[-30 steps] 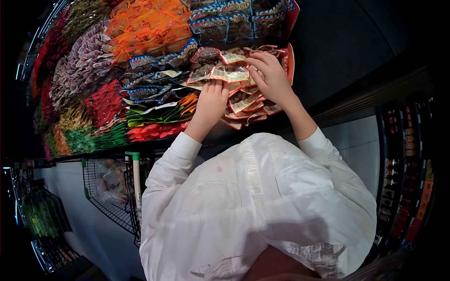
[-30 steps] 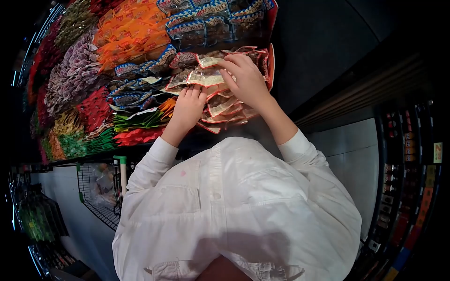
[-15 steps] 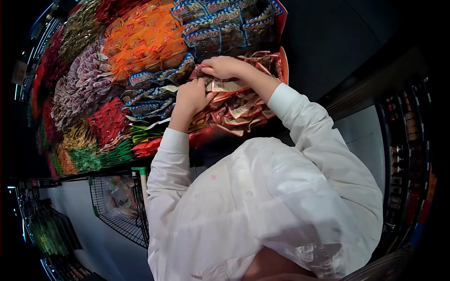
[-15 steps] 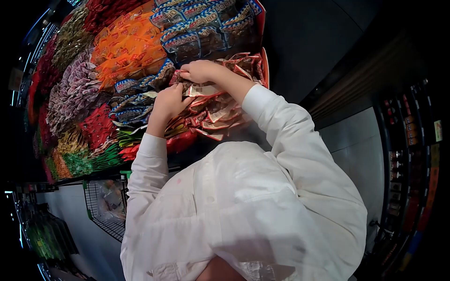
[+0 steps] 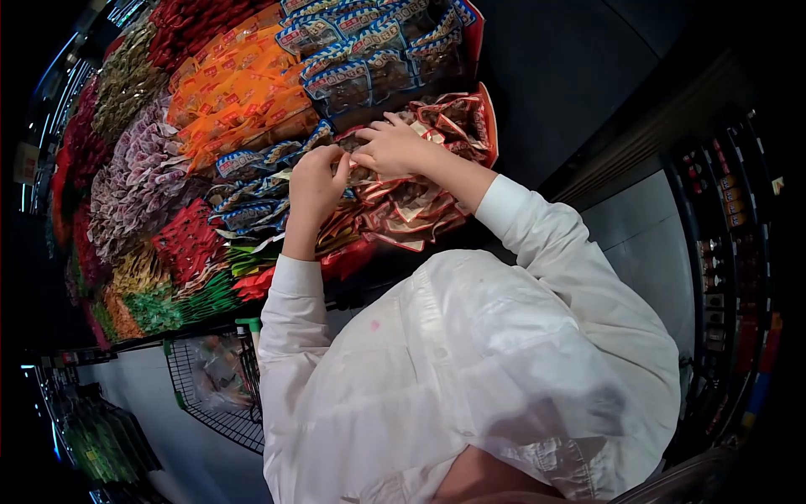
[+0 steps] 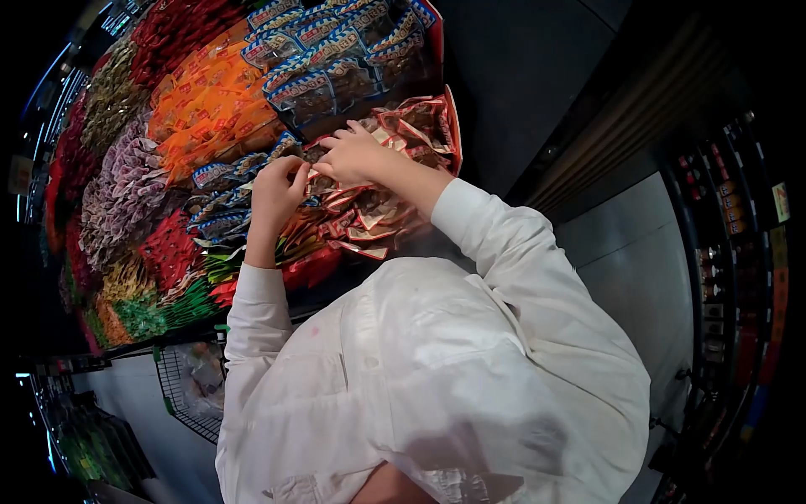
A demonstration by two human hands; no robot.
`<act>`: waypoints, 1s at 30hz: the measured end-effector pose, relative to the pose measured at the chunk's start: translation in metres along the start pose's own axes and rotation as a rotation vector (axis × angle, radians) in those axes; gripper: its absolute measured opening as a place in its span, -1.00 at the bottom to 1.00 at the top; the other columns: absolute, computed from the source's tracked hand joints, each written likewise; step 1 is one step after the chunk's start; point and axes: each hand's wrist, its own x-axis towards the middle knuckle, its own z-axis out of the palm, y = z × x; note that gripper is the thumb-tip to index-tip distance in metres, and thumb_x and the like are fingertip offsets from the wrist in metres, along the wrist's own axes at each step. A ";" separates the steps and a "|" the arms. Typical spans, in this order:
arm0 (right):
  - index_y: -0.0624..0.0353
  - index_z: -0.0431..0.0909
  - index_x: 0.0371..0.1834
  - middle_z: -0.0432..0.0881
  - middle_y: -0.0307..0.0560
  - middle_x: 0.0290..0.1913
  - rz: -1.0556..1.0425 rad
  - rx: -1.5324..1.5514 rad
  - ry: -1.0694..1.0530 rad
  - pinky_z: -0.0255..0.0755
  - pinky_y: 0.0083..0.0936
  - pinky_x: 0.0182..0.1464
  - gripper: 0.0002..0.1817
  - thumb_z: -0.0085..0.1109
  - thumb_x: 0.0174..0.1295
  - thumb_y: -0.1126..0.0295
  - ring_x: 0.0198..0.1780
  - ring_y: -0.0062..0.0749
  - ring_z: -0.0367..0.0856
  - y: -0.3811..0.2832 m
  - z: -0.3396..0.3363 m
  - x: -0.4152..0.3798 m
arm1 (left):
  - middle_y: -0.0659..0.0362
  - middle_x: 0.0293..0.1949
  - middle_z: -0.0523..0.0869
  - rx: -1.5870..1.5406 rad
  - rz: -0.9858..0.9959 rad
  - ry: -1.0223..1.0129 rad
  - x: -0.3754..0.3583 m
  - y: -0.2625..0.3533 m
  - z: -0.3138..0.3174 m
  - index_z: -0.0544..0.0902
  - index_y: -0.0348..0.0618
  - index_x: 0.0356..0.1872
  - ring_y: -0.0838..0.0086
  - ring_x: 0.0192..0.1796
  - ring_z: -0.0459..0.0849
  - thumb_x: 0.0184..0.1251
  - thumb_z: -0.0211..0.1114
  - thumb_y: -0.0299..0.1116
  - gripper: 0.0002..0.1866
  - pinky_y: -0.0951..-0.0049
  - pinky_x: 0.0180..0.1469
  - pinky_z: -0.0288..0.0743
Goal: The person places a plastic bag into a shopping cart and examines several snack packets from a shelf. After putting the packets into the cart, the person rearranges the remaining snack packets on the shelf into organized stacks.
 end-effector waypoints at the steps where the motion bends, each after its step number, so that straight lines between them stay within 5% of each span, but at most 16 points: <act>1: -0.22 0.66 0.02 0.44 -0.02 0.29 -0.024 -0.020 0.066 -0.05 0.05 0.43 -0.58 -0.20 0.38 -0.02 0.34 -0.07 0.32 0.000 0.003 -0.002 | -0.01 -0.26 0.69 0.002 0.059 0.073 0.001 -0.007 0.007 0.65 -0.23 -0.24 0.13 -0.15 0.66 0.28 0.19 -0.40 -0.86 0.19 -0.08 0.51; 6: 0.27 0.59 0.02 0.54 0.07 0.17 0.002 0.334 0.536 0.25 -0.22 0.31 -0.60 -0.07 0.38 0.19 0.25 -0.03 0.42 0.023 -0.030 -0.022 | -0.05 -0.27 0.70 0.050 0.337 0.307 0.014 -0.016 0.040 0.62 -0.20 -0.08 0.10 -0.16 0.66 0.34 0.13 -0.37 -0.78 0.14 -0.08 0.52; 8: 0.29 0.58 0.03 0.59 0.07 0.11 0.075 0.356 0.621 0.35 -0.28 0.22 -0.61 -0.06 0.38 0.22 0.17 -0.05 0.50 0.036 -0.057 -0.039 | -0.05 -0.34 0.72 0.156 0.040 -0.025 0.019 -0.002 0.027 0.63 -0.12 -0.02 0.07 -0.19 0.68 0.40 0.09 -0.24 -0.72 0.12 -0.09 0.53; 13: 0.15 0.58 0.05 0.65 0.05 -0.02 0.346 0.218 0.519 0.46 -0.18 0.09 -0.62 -0.09 0.36 0.19 0.05 -0.05 0.59 0.087 -0.056 -0.060 | -0.06 -0.38 0.72 0.246 0.025 -0.174 0.047 -0.003 0.026 0.74 -0.03 -0.24 0.04 -0.23 0.70 0.42 0.02 -0.10 -0.65 0.10 -0.17 0.54; 18: 0.13 0.58 0.04 0.66 0.04 -0.05 0.294 0.262 0.488 0.46 -0.15 0.06 -0.61 -0.13 0.38 0.16 0.00 -0.03 0.61 0.092 -0.053 -0.064 | 0.03 -0.44 0.63 0.266 0.235 0.036 0.061 0.015 0.033 0.69 -0.23 -0.49 0.14 -0.27 0.63 0.23 0.27 -0.23 -0.74 0.20 -0.22 0.54; 20: 0.14 0.60 -0.03 0.68 0.03 -0.12 0.272 0.152 0.300 0.45 -0.15 0.04 -0.59 -0.18 0.41 0.11 -0.05 -0.02 0.62 0.100 -0.050 -0.057 | 0.05 -0.42 0.60 0.249 0.271 0.121 0.064 0.039 0.025 0.59 -0.23 -0.57 0.16 -0.24 0.61 0.22 0.28 -0.26 -0.73 0.23 -0.21 0.52; 24: 0.09 0.63 -0.12 0.68 0.06 -0.23 0.312 -0.008 0.177 0.40 -0.12 0.08 -0.56 -0.18 0.41 0.02 -0.10 -0.07 0.64 0.084 -0.051 -0.066 | 0.06 -0.37 0.59 -0.005 0.353 0.064 0.090 0.028 0.050 0.56 -0.23 -0.41 0.13 -0.20 0.60 0.23 0.28 -0.27 -0.78 0.20 -0.14 0.49; 25: 0.07 0.62 -0.15 0.67 0.02 -0.24 0.302 -0.044 0.221 0.26 0.00 0.20 -0.59 -0.15 0.41 0.04 -0.10 -0.08 0.63 0.076 -0.047 -0.071 | 0.02 -0.16 0.66 -0.001 0.202 -0.164 0.098 0.026 0.050 0.61 -0.20 -0.13 0.10 -0.03 0.60 0.30 0.21 -0.18 -0.70 0.21 0.02 0.49; 27: 0.03 0.63 -0.23 0.62 -0.06 -0.33 0.282 -0.165 0.323 0.03 0.19 0.35 -0.62 -0.12 0.40 0.04 -0.14 -0.11 0.61 0.065 -0.034 -0.082 | 0.00 -0.02 0.63 0.052 0.182 -0.220 0.101 0.010 0.067 0.57 -0.17 0.02 0.10 0.07 0.57 0.34 0.15 -0.13 -0.62 0.21 0.10 0.46; 29: 0.06 0.66 -0.29 0.62 0.00 -0.31 0.269 -0.190 0.373 0.00 0.14 0.39 -0.56 -0.11 0.39 -0.01 -0.15 -0.07 0.62 0.051 -0.033 -0.093 | 0.01 0.24 0.53 0.139 0.121 -0.369 0.099 0.009 0.071 0.39 -0.07 0.33 0.10 0.26 0.48 0.41 -0.02 0.00 -0.44 0.23 0.29 0.35; 30: 0.07 0.69 -0.30 0.64 0.05 -0.29 0.289 -0.181 0.374 -0.01 0.10 0.40 -0.52 -0.12 0.38 -0.05 -0.14 -0.05 0.63 0.047 -0.034 -0.096 | 0.04 0.26 0.51 0.106 0.095 -0.397 0.095 0.008 0.077 0.40 -0.08 0.31 0.13 0.30 0.44 0.44 -0.08 0.03 -0.44 0.14 0.31 0.31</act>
